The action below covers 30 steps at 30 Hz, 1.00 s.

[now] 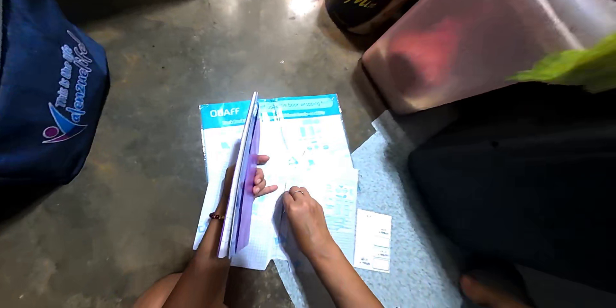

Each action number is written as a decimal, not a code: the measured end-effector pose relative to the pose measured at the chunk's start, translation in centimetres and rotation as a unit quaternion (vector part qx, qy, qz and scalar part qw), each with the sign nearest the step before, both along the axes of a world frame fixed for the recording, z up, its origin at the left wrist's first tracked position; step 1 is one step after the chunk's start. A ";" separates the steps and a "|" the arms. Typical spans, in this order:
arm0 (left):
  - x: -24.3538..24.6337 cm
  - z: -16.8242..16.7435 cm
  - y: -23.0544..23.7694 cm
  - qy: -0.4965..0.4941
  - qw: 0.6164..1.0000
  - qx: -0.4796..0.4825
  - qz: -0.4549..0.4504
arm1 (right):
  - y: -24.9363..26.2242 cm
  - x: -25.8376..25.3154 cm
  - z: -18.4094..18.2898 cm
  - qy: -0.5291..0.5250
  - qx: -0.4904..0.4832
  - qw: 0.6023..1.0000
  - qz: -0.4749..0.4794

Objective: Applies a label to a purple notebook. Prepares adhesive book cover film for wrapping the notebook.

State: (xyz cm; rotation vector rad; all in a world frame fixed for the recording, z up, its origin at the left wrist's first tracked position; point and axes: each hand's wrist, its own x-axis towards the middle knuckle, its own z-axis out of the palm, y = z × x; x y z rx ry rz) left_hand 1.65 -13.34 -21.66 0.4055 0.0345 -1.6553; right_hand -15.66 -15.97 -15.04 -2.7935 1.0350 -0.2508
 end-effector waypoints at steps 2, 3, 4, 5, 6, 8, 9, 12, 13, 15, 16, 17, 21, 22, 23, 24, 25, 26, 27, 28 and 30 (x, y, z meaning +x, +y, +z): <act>0.1 -0.1 0.1 0.005 1.000 -0.014 -0.001 | 0.0 0.2 0.2 0.022 -0.002 1.000 0.003; 0.0 -0.3 0.2 0.009 1.000 -0.021 0.004 | 0.1 0.3 0.3 0.033 -0.002 0.999 0.003; 0.0 -0.5 0.2 0.010 1.000 -0.025 0.009 | 0.1 0.4 0.4 0.040 -0.001 0.999 0.004; 0.0 -0.6 0.3 0.011 0.999 -0.031 0.011 | 0.1 0.4 0.4 0.045 0.003 0.999 0.005; 0.0 -0.8 0.3 0.009 0.999 -0.038 0.012 | 0.1 0.5 0.6 0.049 0.010 0.999 0.004; 0.0 -1.5 0.3 0.017 0.997 -0.072 0.011 | 0.0 0.6 1.1 0.060 0.045 0.997 -0.004; 0.1 -1.9 0.3 0.031 0.995 -0.099 0.006 | -0.1 0.6 1.3 0.063 0.064 0.996 -0.009; 0.2 -2.8 0.2 0.068 0.984 -0.161 -0.014 | -0.2 0.8 1.6 0.066 0.085 0.994 -0.012; 0.3 -3.3 0.1 0.076 0.980 -0.183 -0.019 | -0.3 0.8 1.6 0.069 0.083 0.994 -0.009; 0.4 -3.8 0.1 0.078 0.976 -0.203 -0.029 | -0.3 0.8 1.5 0.073 0.077 0.994 -0.005; 0.4 -3.8 0.1 0.077 0.975 -0.207 -0.031 | -0.3 0.8 1.4 0.073 0.073 0.995 -0.003; 0.4 -3.9 0.1 0.077 0.975 -0.208 -0.030 | -0.3 0.8 1.4 0.072 0.070 0.995 -0.002; 0.2 -2.3 0.4 0.051 0.987 -0.151 -0.014 | -0.7 0.5 1.0 0.035 0.072 0.997 -0.001; 0.2 -1.4 0.5 0.037 0.993 -0.112 -0.008 | -0.9 0.3 0.9 0.015 0.081 0.997 -0.005; 0.2 -1.0 0.4 0.028 0.995 -0.092 -0.008 | -1.2 0.1 0.7 -0.009 0.102 0.995 -0.011; 0.3 -1.2 0.4 0.029 0.994 -0.100 -0.012 | -1.6 -0.3 0.4 -0.039 0.130 0.991 -0.017; 0.3 -1.9 0.4 0.039 0.991 -0.128 -0.015 | -2.0 -0.8 -0.1 -0.073 0.153 0.985 -0.019; 0.2 -2.5 0.4 0.049 0.988 -0.148 -0.016 | -2.4 -1.3 -0.5 -0.104 0.176 0.979 -0.021; 0.1 -2.4 0.4 0.045 0.990 -0.135 -0.010 | -2.7 -1.7 -0.6 -0.124 0.201 0.971 -0.026; 0.0 -2.0 0.5 0.037 0.994 -0.107 -0.008 | -2.8 -2.0 -0.6 -0.135 0.218 0.966 -0.033; 0.0 -1.5 0.4 0.026 0.997 -0.067 -0.005 | -2.8 -2.2 -0.7 -0.148 0.234 0.960 -0.048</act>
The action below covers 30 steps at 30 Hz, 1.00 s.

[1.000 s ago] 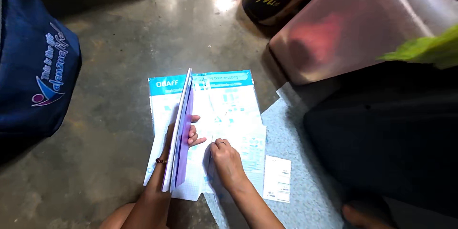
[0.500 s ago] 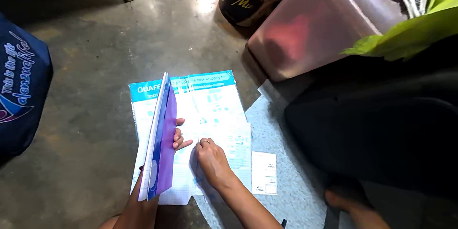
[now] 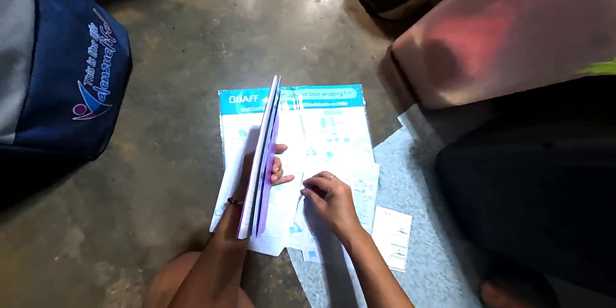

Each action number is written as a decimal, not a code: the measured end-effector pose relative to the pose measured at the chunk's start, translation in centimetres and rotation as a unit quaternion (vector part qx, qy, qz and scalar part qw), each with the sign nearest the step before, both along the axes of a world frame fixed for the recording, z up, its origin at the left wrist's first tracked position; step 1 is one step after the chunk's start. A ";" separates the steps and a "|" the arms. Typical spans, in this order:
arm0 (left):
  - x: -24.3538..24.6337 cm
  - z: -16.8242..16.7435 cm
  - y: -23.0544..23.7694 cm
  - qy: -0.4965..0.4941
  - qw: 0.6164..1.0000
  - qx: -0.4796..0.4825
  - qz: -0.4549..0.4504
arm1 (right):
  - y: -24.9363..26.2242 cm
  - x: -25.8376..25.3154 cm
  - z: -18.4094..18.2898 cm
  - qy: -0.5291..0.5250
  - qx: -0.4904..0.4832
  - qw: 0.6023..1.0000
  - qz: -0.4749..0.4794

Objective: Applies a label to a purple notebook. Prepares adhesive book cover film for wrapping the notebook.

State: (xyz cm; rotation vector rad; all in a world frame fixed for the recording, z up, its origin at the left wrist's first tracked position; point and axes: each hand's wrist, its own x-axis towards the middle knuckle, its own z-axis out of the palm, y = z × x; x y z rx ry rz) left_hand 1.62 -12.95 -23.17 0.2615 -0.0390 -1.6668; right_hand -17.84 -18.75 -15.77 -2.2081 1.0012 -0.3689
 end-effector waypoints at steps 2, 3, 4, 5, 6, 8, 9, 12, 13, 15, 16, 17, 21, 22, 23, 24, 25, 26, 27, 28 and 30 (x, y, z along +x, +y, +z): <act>0.1 0.2 0.0 -0.015 0.999 0.027 0.011 | 0.1 0.0 -0.2 -0.008 0.005 1.000 -0.019; 0.1 0.8 0.0 -0.040 0.996 0.066 0.034 | 0.1 0.1 -0.3 -0.016 0.004 0.999 -0.033; 0.0 2.3 -0.2 -0.093 0.982 0.146 0.073 | 0.0 0.3 -0.4 -0.025 0.000 0.998 -0.049; 0.0 4.3 -0.4 -0.155 0.955 0.227 0.107 | -0.2 0.4 -0.5 -0.031 -0.010 0.997 -0.064; 0.2 6.7 -0.6 -0.216 0.923 0.292 0.130 | -0.7 0.6 -0.5 -0.033 -0.026 0.997 -0.071; 0.6 8.9 -0.8 -0.311 0.853 0.387 0.161 | -2.1 0.9 -0.6 -0.026 -0.065 0.996 -0.059; 1.0 9.0 -0.5 -0.334 0.843 0.393 0.155 | -3.0 1.0 -0.8 -0.023 -0.073 0.996 -0.045; 1.5 8.5 -0.4 -0.420 0.800 0.402 0.150 | -5.6 1.9 -0.2 0.022 -0.061 0.998 -0.013; 1.8 8.5 -0.3 -0.457 0.778 0.403 0.151 | -6.3 2.3 0.3 0.043 -0.049 0.998 -0.005; 2.8 9.0 0.1 -0.553 0.714 0.407 0.138 | -7.4 3.0 1.3 0.083 -0.020 0.996 0.008; 3.4 9.5 0.4 -0.596 0.680 0.411 0.121 | -7.8 3.3 1.7 0.104 -0.003 0.994 0.013; 3.8 10.1 0.7 -0.631 0.646 0.419 0.101 | -8.1 3.5 2.0 0.120 0.011 0.992 0.018; 4.4 11.1 1.1 -0.691 0.559 0.457 0.025 | -8.5 3.7 2.5 0.155 0.033 0.987 0.030; 4.5 11.2 1.1 -0.692 0.552 0.465 0.012 | -8.4 3.6 2.6 0.155 0.034 0.987 0.033; 4.7 11.2 1.1 -0.692 0.546 0.472 0.003 | -8.4 3.6 2.7 0.150 0.036 0.987 0.034; 4.9 11.3 1.2 -0.692 0.542 0.478 -0.001 | -8.3 3.4 2.8 0.138 0.040 0.989 0.032; 5.0 11.4 1.3 -0.693 0.536 0.482 -0.001 | -8.3 3.3 2.8 0.120 0.050 0.991 0.028; 5.2 11.4 1.4 -0.697 0.528 0.485 0.004 | -8.4 3.0 2.6 0.096 0.059 0.993 0.027; 5.1 11.5 1.5 -0.706 0.516 0.485 0.014 | -8.5 2.7 2.4 0.066 0.070 0.995 0.027; 4.8 11.6 1.6 -0.720 0.501 0.480 0.034 | -8.6 2.3 2.3 0.036 0.081 0.996 0.028; 3.3 11.4 1.3 -0.768 0.476 0.415 0.107 | -8.7 1.8 2.4 -0.012 0.104 0.994 0.039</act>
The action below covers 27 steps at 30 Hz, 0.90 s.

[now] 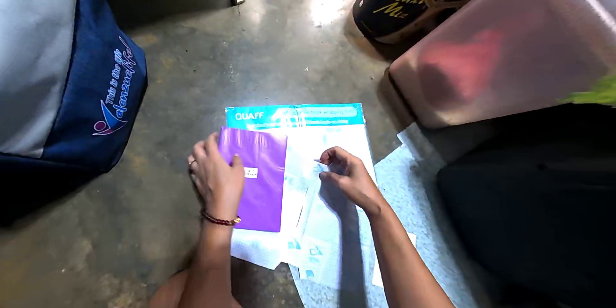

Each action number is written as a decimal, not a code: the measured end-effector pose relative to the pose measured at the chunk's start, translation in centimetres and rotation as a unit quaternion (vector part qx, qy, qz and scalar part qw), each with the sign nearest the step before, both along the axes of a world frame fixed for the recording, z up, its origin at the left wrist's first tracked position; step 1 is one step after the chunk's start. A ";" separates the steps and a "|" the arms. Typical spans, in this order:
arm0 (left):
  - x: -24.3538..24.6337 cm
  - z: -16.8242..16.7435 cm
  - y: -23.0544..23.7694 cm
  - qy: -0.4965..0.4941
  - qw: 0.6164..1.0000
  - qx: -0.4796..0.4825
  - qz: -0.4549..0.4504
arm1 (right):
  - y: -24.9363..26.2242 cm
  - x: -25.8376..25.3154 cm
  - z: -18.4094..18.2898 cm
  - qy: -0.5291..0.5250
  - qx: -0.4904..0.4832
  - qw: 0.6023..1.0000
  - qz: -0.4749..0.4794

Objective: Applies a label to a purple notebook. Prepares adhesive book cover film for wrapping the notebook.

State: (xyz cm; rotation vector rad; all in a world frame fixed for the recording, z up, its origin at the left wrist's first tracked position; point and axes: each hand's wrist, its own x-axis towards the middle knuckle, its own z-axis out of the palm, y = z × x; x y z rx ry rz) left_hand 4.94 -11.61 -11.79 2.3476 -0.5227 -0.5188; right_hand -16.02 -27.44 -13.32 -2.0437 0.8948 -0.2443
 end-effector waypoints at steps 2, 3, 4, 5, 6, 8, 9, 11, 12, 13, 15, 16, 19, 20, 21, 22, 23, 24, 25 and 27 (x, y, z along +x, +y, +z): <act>-2.3 -0.9 -0.8 -0.069 0.984 -0.122 -0.111 | 0.2 -0.4 0.6 -0.028 0.021 0.999 0.018; -3.5 -1.5 -1.3 -0.071 0.965 -0.176 -0.182 | 0.3 -0.5 0.9 -0.038 0.029 0.998 0.027; -4.6 -2.0 -1.8 -0.064 0.943 -0.214 -0.246 | 0.5 -0.6 1.1 -0.044 0.032 0.998 0.035; -5.5 -2.3 -2.2 -0.056 0.925 -0.231 -0.296 | 0.7 -0.7 1.3 -0.047 0.032 0.997 0.042; -6.2 -2.4 -2.4 -0.048 0.914 -0.229 -0.332 | 0.9 -0.7 1.4 -0.051 0.032 0.997 0.047; -6.7 -2.2 -2.6 -0.007 0.903 -0.196 -0.382 | 1.2 -0.7 1.5 -0.061 0.036 0.996 0.053; -6.6 -2.1 -2.7 0.016 0.899 -0.175 -0.402 | 1.3 -0.9 1.5 -0.067 0.048 0.995 0.055; -6.4 -1.9 -2.9 0.042 0.893 -0.136 -0.428 | 1.4 -1.0 1.6 -0.073 0.079 0.992 0.061; -6.3 -1.8 -3.0 0.045 0.890 -0.121 -0.438 | 1.3 -1.1 1.7 -0.067 0.091 0.991 0.065; -6.3 -1.7 -3.1 0.046 0.886 -0.106 -0.449 | 1.3 -1.3 2.0 -0.052 0.097 0.992 0.069; -6.1 -1.5 -3.5 0.039 0.873 -0.062 -0.482 | 1.2 -1.6 2.4 0.000 0.098 0.992 0.080; -5.9 -1.2 -3.9 0.030 0.863 -0.043 -0.503 | 1.1 -1.5 2.7 0.036 0.096 0.991 0.086; -5.2 -0.6 -4.9 0.011 0.838 -0.024 -0.545 | 0.6 -1.3 3.6 0.137 0.130 0.976 0.105; -5.0 -0.6 -5.0 0.011 0.833 -0.023 -0.552 | 0.5 -1.2 3.6 0.151 0.157 0.970 0.108; -4.9 -0.6 -5.2 0.012 0.829 -0.020 -0.559 | 0.4 -1.1 3.5 0.155 0.185 0.965 0.105; -4.8 -0.5 -5.3 0.015 0.824 -0.015 -0.567 | 0.2 -1.0 3.3 0.148 0.213 0.961 0.096; -4.8 -0.5 -5.3 0.016 0.820 -0.014 -0.572 | 0.1 -1.1 3.0 0.137 0.242 0.956 0.089; -4.7 -0.4 -5.3 0.016 0.820 -0.016 -0.573 | -0.2 -1.3 2.6 0.124 0.272 0.950 0.087; -4.5 -0.3 -5.4 0.018 0.821 -0.015 -0.570 | -0.5 -1.2 2.4 0.112 0.301 0.943 0.091; -4.4 -0.1 -5.6 0.028 0.827 -0.009 -0.562 | -1.0 -0.8 2.1 0.104 0.343 0.928 0.103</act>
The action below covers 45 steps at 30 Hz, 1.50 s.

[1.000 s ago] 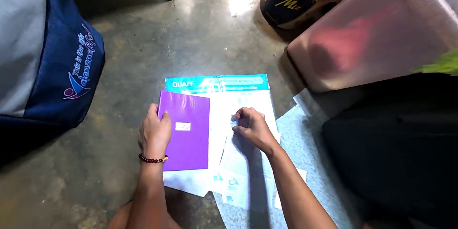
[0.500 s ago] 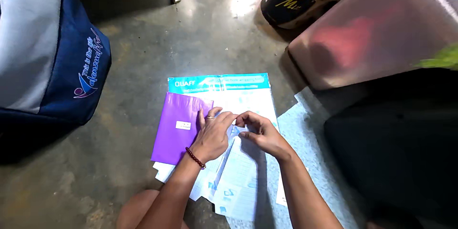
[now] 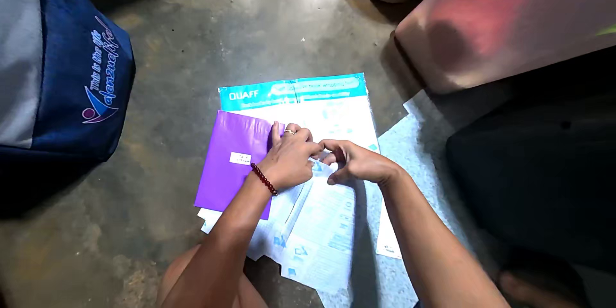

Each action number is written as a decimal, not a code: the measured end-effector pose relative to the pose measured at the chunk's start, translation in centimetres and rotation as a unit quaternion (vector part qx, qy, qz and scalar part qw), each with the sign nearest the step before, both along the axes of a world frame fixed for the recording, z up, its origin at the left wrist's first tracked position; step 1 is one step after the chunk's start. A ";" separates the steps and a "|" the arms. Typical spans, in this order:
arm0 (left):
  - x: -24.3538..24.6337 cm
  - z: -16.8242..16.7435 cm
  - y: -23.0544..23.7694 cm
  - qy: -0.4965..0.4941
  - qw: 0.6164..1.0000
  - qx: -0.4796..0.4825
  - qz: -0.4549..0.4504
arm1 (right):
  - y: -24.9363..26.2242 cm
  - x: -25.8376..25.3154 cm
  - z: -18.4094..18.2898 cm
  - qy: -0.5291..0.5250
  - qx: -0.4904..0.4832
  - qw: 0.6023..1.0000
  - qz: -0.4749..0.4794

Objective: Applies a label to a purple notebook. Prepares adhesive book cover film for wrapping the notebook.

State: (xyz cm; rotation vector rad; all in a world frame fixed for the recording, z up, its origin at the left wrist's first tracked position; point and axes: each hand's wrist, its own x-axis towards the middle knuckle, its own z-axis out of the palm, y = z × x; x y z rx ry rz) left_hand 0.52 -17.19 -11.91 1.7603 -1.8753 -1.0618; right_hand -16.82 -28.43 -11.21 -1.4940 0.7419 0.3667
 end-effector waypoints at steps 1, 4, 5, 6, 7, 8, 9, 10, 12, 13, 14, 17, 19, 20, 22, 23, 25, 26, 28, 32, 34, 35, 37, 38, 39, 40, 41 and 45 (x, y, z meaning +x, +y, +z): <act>-0.1 -0.1 -0.1 0.002 1.000 0.004 0.006 | -0.3 0.2 -0.1 0.000 0.013 1.000 0.008; 0.0 -0.4 -0.5 0.012 1.000 0.006 0.019 | -1.3 0.5 -0.3 -0.012 0.029 0.999 0.027; 0.1 -0.5 -0.6 0.022 1.000 0.005 0.019 | -1.6 0.6 -0.3 -0.016 0.031 0.999 0.030; 0.4 -0.4 -0.7 0.031 0.999 0.006 0.018 | -1.9 0.7 -0.3 -0.018 0.036 0.999 0.029; 0.6 -0.4 -0.7 0.037 0.999 0.007 0.017 | -2.0 0.7 -0.3 -0.021 0.042 0.999 0.027; 0.8 -0.3 -0.7 0.042 0.999 0.012 0.015 | -2.1 0.8 -0.2 -0.023 0.044 0.998 0.028; 1.0 -0.1 -0.7 0.045 0.999 0.021 0.013 | -2.2 1.0 -0.1 -0.023 0.042 0.998 0.032; 1.2 0.0 -0.7 0.047 0.998 0.028 0.013 | -2.2 1.1 0.0 -0.022 0.038 0.998 0.037; 1.5 0.1 -0.9 0.057 0.998 0.035 0.022 | -2.3 1.2 0.2 -0.021 0.012 0.999 0.048; 1.5 0.0 -1.0 0.064 0.997 0.033 0.024 | -2.3 1.3 0.4 -0.021 -0.011 0.998 0.050; 1.6 0.0 -1.0 0.070 0.997 0.030 0.022 | -2.2 1.2 0.5 -0.019 -0.033 0.998 0.052; 1.6 -0.1 -1.0 0.098 0.995 0.012 0.013 | -1.8 1.1 1.3 -0.006 -0.088 0.994 0.059; 1.6 -0.1 -1.0 0.117 0.993 0.017 0.012 | -1.5 0.7 1.6 -0.015 -0.101 0.994 0.048; 1.5 -0.1 -1.1 0.121 0.992 0.026 0.010 | -1.4 0.5 1.7 -0.026 -0.102 0.994 0.040; 1.3 -0.2 -1.1 0.119 0.993 0.028 0.004 | -1.3 0.1 1.7 -0.043 -0.102 0.993 0.026; 1.2 -0.3 -1.2 0.121 0.992 0.026 0.002 | -1.2 0.0 1.7 -0.045 -0.105 0.993 0.023; 1.1 -0.3 -1.2 0.127 0.991 0.028 0.003 | -1.1 -0.1 1.8 -0.040 -0.117 0.992 0.019; 1.1 -0.3 -1.2 0.128 0.991 0.032 0.001 | -1.0 -0.2 1.8 -0.037 -0.125 0.991 0.017; 1.0 -0.2 -1.2 0.123 0.992 0.040 -0.002 | -0.8 -0.2 1.8 -0.030 -0.140 0.990 0.014; 0.8 -0.2 -1.3 0.116 0.992 0.044 0.006 | -0.4 -0.4 1.5 -0.029 -0.173 0.984 0.002; 0.7 -0.3 -1.3 0.118 0.992 0.030 0.012 | -0.3 -0.5 1.5 -0.030 -0.189 0.982 -0.001; 0.6 -0.5 -1.3 0.117 0.993 0.017 0.014 | -0.1 -0.4 1.5 -0.027 -0.199 0.980 -0.001; 0.3 -1.0 -1.1 0.107 0.994 -0.004 0.018 | 0.2 -0.5 1.3 -0.021 -0.222 0.975 0.004; 0.2 -1.1 -1.1 0.103 0.994 -0.012 0.020 | 0.4 -0.5 1.2 -0.018 -0.234 0.972 0.005; 0.1 -1.2 -1.1 0.101 0.995 -0.017 0.021 | 0.5 -0.5 1.2 -0.015 -0.247 0.969 0.008; 0.0 -1.2 -1.1 0.099 0.995 -0.018 0.021 | 0.5 -0.5 1.2 -0.015 -0.258 0.966 0.010; 0.0 -1.2 -1.1 0.097 0.995 -0.020 0.022 | 0.6 -0.5 1.3 -0.017 -0.266 0.964 0.014; 0.2 -1.3 -1.1 0.103 0.994 -0.022 0.029 | 0.9 -0.5 1.4 -0.031 -0.301 0.953 0.029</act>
